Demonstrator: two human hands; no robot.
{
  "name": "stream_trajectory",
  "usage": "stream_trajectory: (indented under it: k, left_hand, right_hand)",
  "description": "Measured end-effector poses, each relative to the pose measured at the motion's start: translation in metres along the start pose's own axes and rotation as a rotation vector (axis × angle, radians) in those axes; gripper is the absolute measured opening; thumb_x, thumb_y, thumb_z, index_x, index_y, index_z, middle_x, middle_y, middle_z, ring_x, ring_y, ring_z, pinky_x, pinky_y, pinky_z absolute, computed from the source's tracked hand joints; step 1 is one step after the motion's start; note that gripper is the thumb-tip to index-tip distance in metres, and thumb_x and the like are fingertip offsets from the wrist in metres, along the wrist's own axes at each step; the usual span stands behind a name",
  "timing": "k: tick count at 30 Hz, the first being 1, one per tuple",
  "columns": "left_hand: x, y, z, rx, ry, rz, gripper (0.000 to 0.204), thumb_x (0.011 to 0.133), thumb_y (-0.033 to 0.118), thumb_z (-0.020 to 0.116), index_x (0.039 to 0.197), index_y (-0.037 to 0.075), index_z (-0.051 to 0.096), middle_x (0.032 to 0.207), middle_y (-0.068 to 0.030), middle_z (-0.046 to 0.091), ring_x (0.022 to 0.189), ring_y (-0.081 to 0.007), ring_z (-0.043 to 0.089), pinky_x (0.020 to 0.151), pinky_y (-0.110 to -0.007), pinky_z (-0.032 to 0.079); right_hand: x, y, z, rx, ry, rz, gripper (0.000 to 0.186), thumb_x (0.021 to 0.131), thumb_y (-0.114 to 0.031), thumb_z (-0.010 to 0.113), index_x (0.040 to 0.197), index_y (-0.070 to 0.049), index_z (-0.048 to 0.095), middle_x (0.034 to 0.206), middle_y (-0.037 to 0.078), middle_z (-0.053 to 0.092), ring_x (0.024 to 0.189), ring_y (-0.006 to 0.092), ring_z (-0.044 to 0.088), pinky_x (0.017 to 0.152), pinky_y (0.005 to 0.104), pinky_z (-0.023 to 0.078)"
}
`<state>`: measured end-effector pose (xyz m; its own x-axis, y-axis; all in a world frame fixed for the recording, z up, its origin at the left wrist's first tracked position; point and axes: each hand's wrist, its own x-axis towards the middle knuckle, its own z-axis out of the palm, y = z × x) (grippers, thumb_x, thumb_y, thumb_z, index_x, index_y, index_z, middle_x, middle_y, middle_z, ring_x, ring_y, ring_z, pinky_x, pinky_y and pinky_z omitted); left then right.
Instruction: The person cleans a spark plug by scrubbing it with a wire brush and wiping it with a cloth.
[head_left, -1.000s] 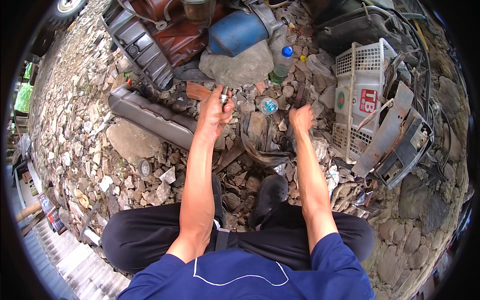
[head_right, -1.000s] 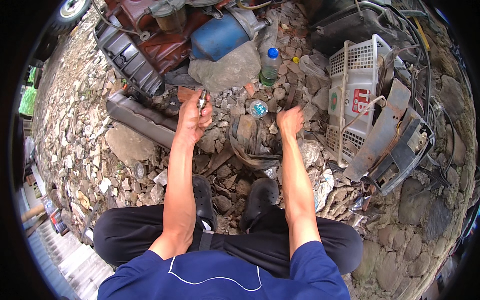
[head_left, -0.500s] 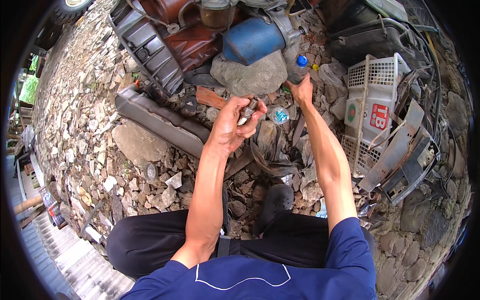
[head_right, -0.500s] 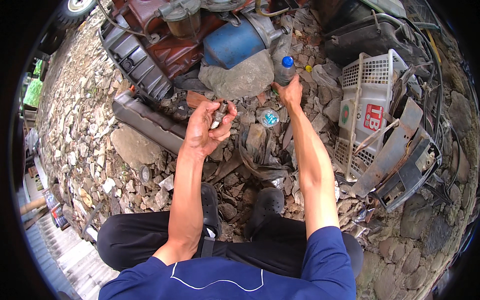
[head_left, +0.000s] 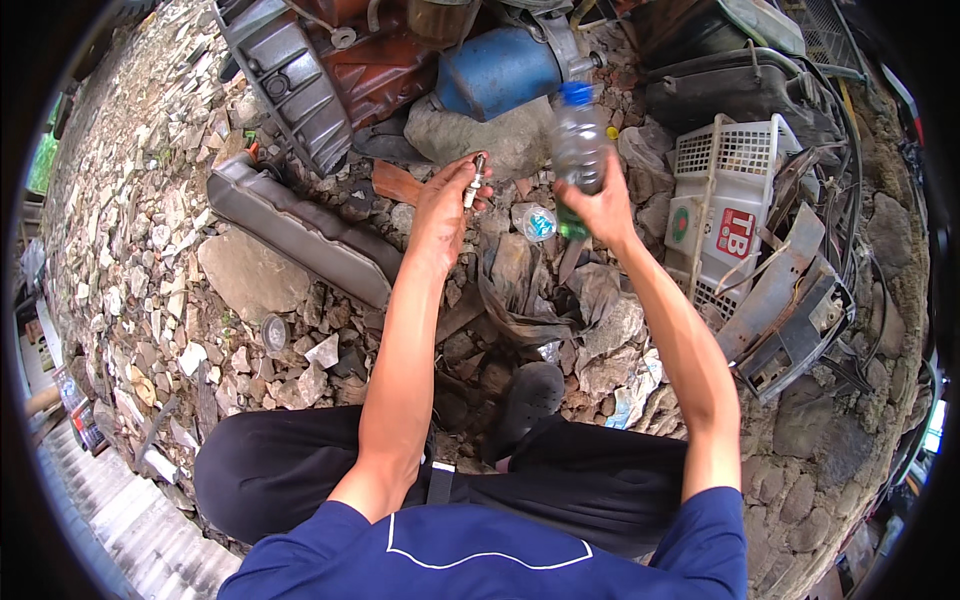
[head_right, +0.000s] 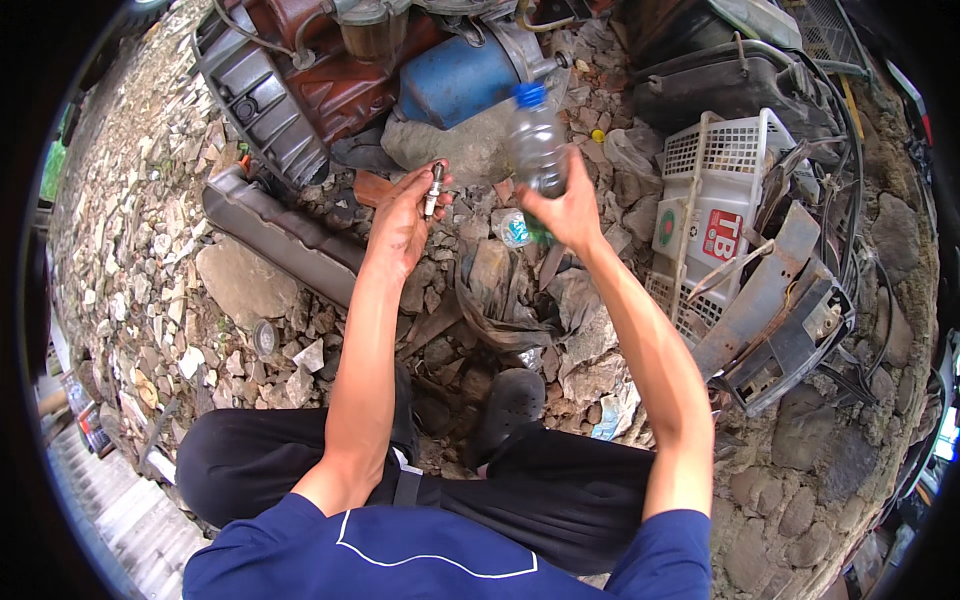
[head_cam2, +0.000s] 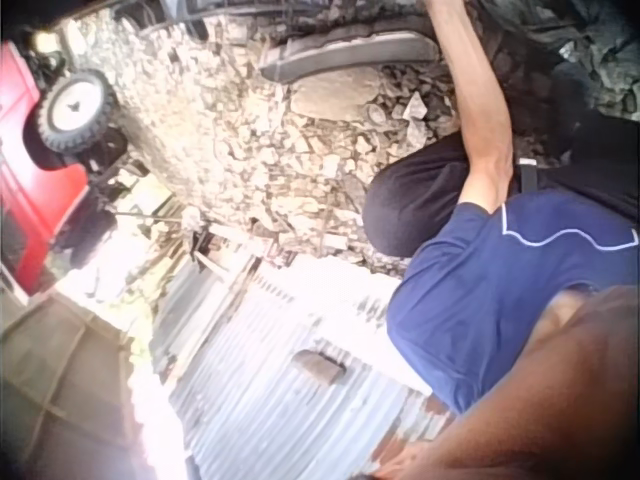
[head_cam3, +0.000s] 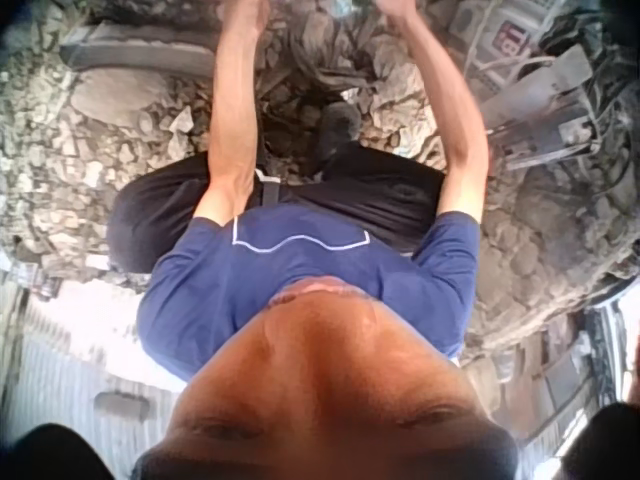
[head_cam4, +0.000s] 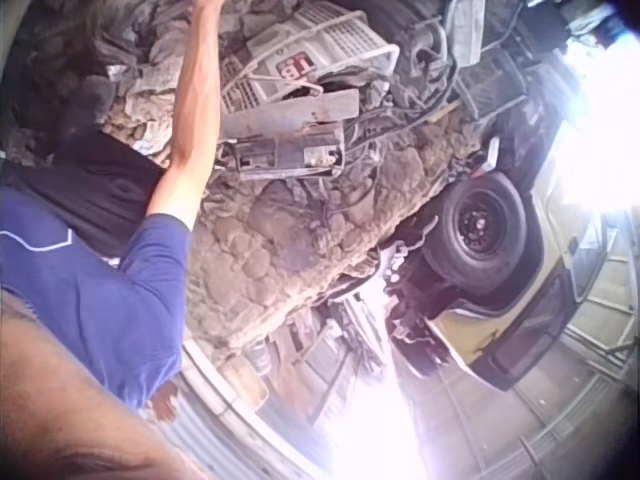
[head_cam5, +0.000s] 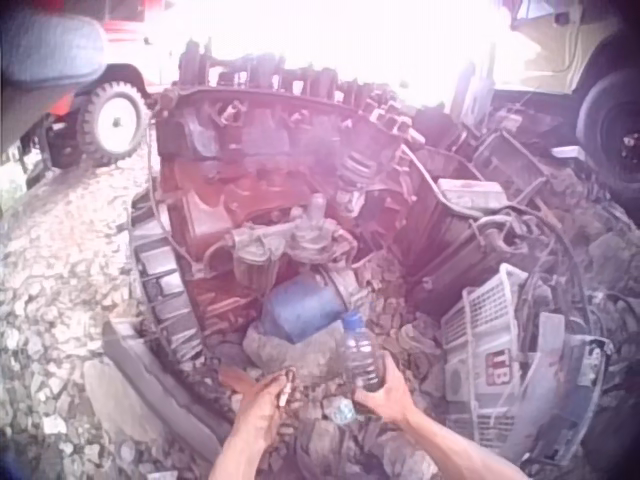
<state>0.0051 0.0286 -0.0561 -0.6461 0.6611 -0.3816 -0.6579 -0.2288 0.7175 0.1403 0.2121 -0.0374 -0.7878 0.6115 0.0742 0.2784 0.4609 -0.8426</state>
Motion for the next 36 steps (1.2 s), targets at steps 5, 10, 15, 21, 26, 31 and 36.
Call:
stream_trajectory:
  k: [5,10,15,21,26,31,36]
  left_hand:
    - [0.013,-0.013,-0.015,0.032,0.0,-0.072,0.03,0.095,0.013,0.05,0.121,-0.001,0.054,0.099,-0.0083,0.065,0.087,-0.0156,0.063,0.074,-0.027,0.05]
    - [0.007,-0.03,-0.016,0.132,0.004,-0.135,0.03,0.094,0.013,0.051,0.121,0.0,0.053,0.103,-0.0102,0.066,0.088,-0.0158,0.065,0.076,-0.03,0.053]
    - [0.003,-0.043,-0.019,0.177,0.02,-0.24,0.029,0.094,0.013,0.051,0.119,0.001,0.056,0.102,-0.009,0.066,0.089,-0.0163,0.064,0.075,-0.031,0.054]
    - [-0.001,-0.05,-0.016,0.201,-0.013,-0.273,0.03,0.093,0.017,0.052,0.12,0.003,0.057,0.098,-0.0069,0.066,0.083,-0.0141,0.062,0.074,-0.031,0.054]
    - [-0.001,-0.049,-0.021,0.223,-0.038,-0.29,0.027,0.094,0.025,0.054,0.108,0.003,0.061,0.094,-0.0044,0.066,0.078,-0.0118,0.062,0.066,-0.026,0.052]
    - [-0.007,-0.051,-0.02,0.471,-0.092,-0.285,0.03,0.096,0.03,0.053,0.104,0.003,0.062,0.081,0.0009,0.06,0.064,-0.0071,0.053,0.051,-0.021,0.04]
    - [0.0,-0.059,-0.025,0.506,-0.065,-0.264,0.033,0.097,0.037,0.05,0.096,0.006,0.061,0.068,0.0042,0.052,0.048,-0.0053,0.037,0.043,-0.021,0.028]
  right_hand:
    - [-0.026,-0.04,-0.022,-0.502,-0.486,0.142,0.083,0.063,-0.037,0.071,0.129,0.002,0.039,0.104,0.025,0.063,0.095,0.0357,0.063,0.085,0.0422,0.05]
    - [-0.048,-0.09,-0.034,-0.883,-0.709,0.151,0.071,0.063,-0.039,0.074,0.12,-0.004,0.049,0.091,0.024,0.066,0.086,0.0404,0.064,0.078,0.0465,0.05]
    - [-0.059,-0.095,-0.036,-0.883,-0.648,0.106,0.062,0.064,-0.039,0.074,0.112,-0.005,0.054,0.083,0.022,0.066,0.08,0.0404,0.065,0.073,0.0467,0.051]
    - [-0.063,-0.101,-0.035,-1.017,-0.667,0.06,0.056,0.064,-0.035,0.074,0.108,-0.004,0.058,0.079,0.02,0.067,0.076,0.0353,0.067,0.069,0.0427,0.054]
    - [-0.066,-0.097,-0.034,-1.081,-0.618,0.108,0.057,0.065,-0.036,0.073,0.108,-0.003,0.058,0.08,0.02,0.067,0.076,0.035,0.067,0.07,0.042,0.054]
    - [-0.066,-0.091,-0.036,-0.951,-0.642,0.109,0.06,0.065,-0.038,0.073,0.11,-0.002,0.056,0.081,0.02,0.067,0.078,0.0355,0.067,0.071,0.0424,0.054]
    - [-0.068,-0.084,-0.035,-0.863,-0.706,0.065,0.064,0.065,-0.038,0.073,0.115,-0.004,0.054,0.087,0.023,0.066,0.082,0.0352,0.066,0.071,0.044,0.053]
